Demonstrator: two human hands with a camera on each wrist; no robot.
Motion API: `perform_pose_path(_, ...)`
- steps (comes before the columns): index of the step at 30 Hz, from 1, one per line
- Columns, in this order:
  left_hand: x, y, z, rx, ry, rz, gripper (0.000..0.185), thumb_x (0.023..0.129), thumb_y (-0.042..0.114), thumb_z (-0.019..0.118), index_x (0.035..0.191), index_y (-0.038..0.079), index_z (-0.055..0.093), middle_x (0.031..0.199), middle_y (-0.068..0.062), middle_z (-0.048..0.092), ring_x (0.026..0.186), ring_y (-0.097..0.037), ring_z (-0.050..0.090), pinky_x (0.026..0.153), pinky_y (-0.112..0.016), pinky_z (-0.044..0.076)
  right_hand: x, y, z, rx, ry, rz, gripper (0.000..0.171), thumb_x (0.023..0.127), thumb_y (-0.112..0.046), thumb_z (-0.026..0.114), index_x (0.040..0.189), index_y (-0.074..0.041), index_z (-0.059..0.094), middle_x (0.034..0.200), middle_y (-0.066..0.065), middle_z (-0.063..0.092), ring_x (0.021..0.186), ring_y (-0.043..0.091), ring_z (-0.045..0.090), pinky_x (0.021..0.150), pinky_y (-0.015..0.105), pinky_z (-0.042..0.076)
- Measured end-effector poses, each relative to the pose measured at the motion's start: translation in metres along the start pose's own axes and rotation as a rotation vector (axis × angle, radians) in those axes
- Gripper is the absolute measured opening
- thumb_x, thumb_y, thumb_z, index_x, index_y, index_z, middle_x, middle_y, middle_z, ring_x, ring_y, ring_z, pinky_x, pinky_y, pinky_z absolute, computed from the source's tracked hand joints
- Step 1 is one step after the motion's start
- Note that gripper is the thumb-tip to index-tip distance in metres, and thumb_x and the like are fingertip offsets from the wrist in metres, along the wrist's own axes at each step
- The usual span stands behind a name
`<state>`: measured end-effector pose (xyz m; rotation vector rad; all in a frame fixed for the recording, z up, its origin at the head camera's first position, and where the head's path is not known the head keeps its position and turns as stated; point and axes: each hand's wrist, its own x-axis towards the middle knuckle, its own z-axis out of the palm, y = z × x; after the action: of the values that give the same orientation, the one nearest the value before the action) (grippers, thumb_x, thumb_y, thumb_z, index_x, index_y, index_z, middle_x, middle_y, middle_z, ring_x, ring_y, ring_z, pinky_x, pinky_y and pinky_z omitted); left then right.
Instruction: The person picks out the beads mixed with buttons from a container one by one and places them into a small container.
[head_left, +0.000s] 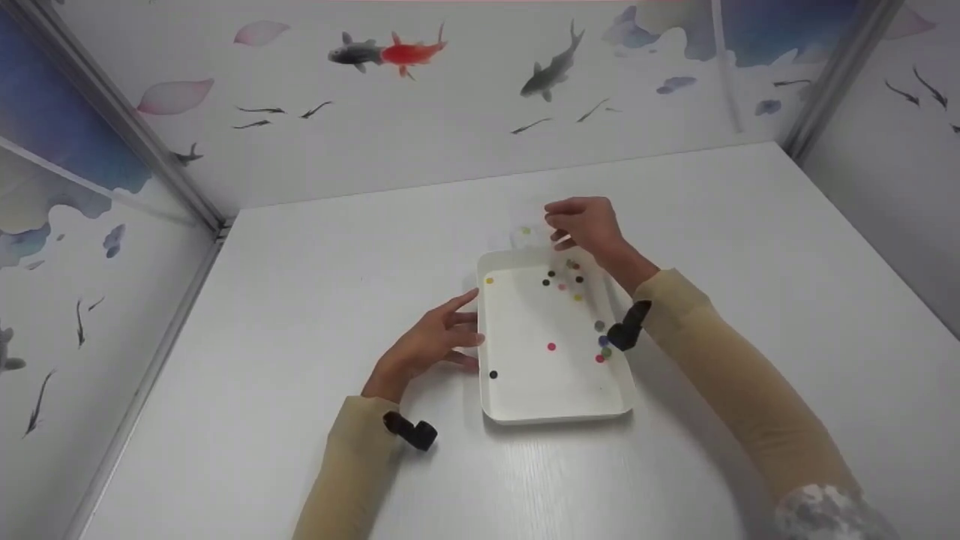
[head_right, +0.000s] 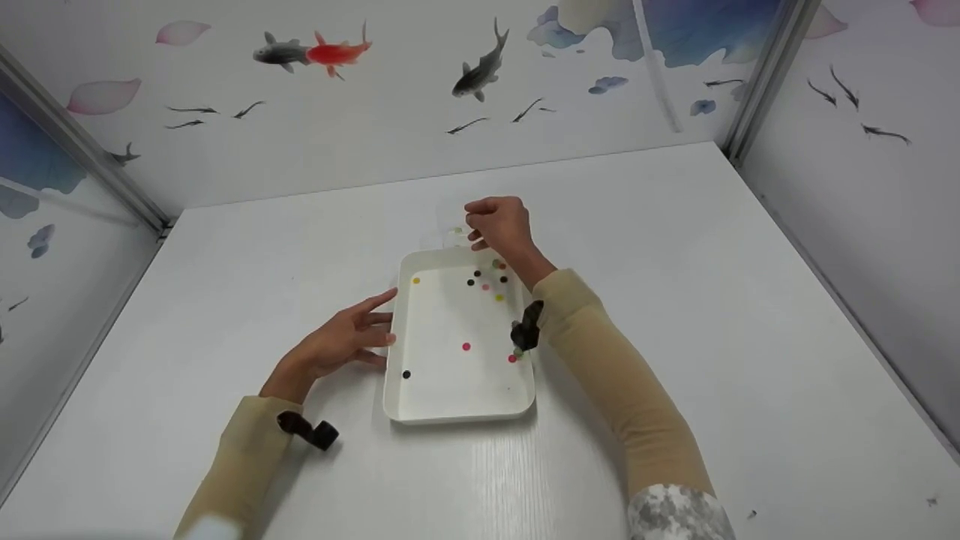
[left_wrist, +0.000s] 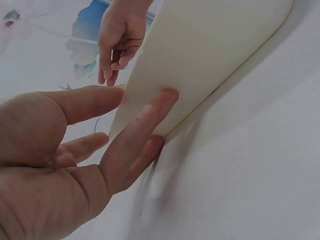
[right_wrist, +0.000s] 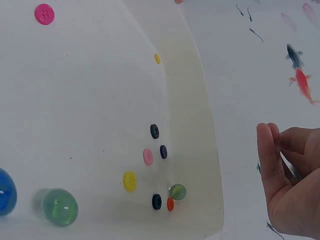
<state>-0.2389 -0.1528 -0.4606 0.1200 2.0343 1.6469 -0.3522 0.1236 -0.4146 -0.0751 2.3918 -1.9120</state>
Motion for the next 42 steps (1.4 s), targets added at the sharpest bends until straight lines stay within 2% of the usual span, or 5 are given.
perform_pose_path(11, 0.001, 0.000, 0.000, 0.015, -0.006, -0.001, 0.085, 0.091, 0.005, 0.070, 0.160, 0.028, 0.027, 0.152, -0.019, 0.047, 0.122, -0.031, 0.064, 0.084, -0.040, 0.063, -0.018, -0.006, -0.011, -0.031, 0.000, 0.001, 0.030, 0.098, -0.019, 0.064, 0.125, -0.006, 0.069, 0.126, 0.017, 0.067, 0.085, 0.011, 0.068, 0.068, 0.021, 0.061)
perform_pose_path(22, -0.002, 0.001, 0.001, 0.006, -0.003, 0.003, 0.085, 0.090, 0.005, 0.070, 0.160, 0.028, 0.026, 0.152, -0.017, 0.048, 0.120, -0.030, 0.065, 0.086, -0.041, 0.062, -0.044, 0.001, -0.031, -0.223, -0.031, -0.053, 0.034, 0.098, -0.025, 0.065, 0.128, -0.010, 0.068, 0.127, 0.013, 0.067, 0.108, 0.027, 0.064, 0.076, 0.028, 0.062)
perform_pose_path(28, -0.002, 0.002, 0.001, 0.010, 0.001, -0.001, 0.085, 0.091, 0.005, 0.070, 0.160, 0.028, 0.026, 0.152, -0.018, 0.047, 0.122, -0.031, 0.064, 0.085, -0.041, 0.062, -0.061, 0.007, -0.040, -0.315, -0.065, -0.078, 0.036, 0.097, -0.024, 0.067, 0.129, -0.009, 0.067, 0.129, 0.014, 0.066, 0.108, 0.027, 0.064, 0.072, 0.022, 0.060)
perform_pose_path(36, -0.001, 0.001, 0.003, 0.031, 0.019, -0.007, 0.085, 0.091, 0.005, 0.070, 0.160, 0.028, 0.026, 0.152, -0.018, 0.048, 0.121, -0.031, 0.065, 0.083, -0.040, 0.063, -0.084, 0.018, -0.048, -0.441, -0.138, -0.064, 0.043, 0.094, -0.023, 0.070, 0.135, -0.013, 0.063, 0.138, 0.013, 0.059, 0.118, 0.033, 0.061, 0.083, 0.043, 0.062)
perform_pose_path(42, -0.001, 0.002, 0.004, 0.056, 0.024, -0.011, 0.085, 0.090, 0.007, 0.071, 0.160, 0.029, 0.027, 0.153, -0.017, 0.047, 0.120, -0.030, 0.066, 0.084, -0.039, 0.063, -0.098, 0.022, -0.054, -0.509, -0.167, -0.070, 0.049, 0.092, -0.027, 0.073, 0.138, -0.017, 0.061, 0.139, 0.012, 0.058, 0.123, 0.034, 0.058, 0.084, 0.040, 0.059)
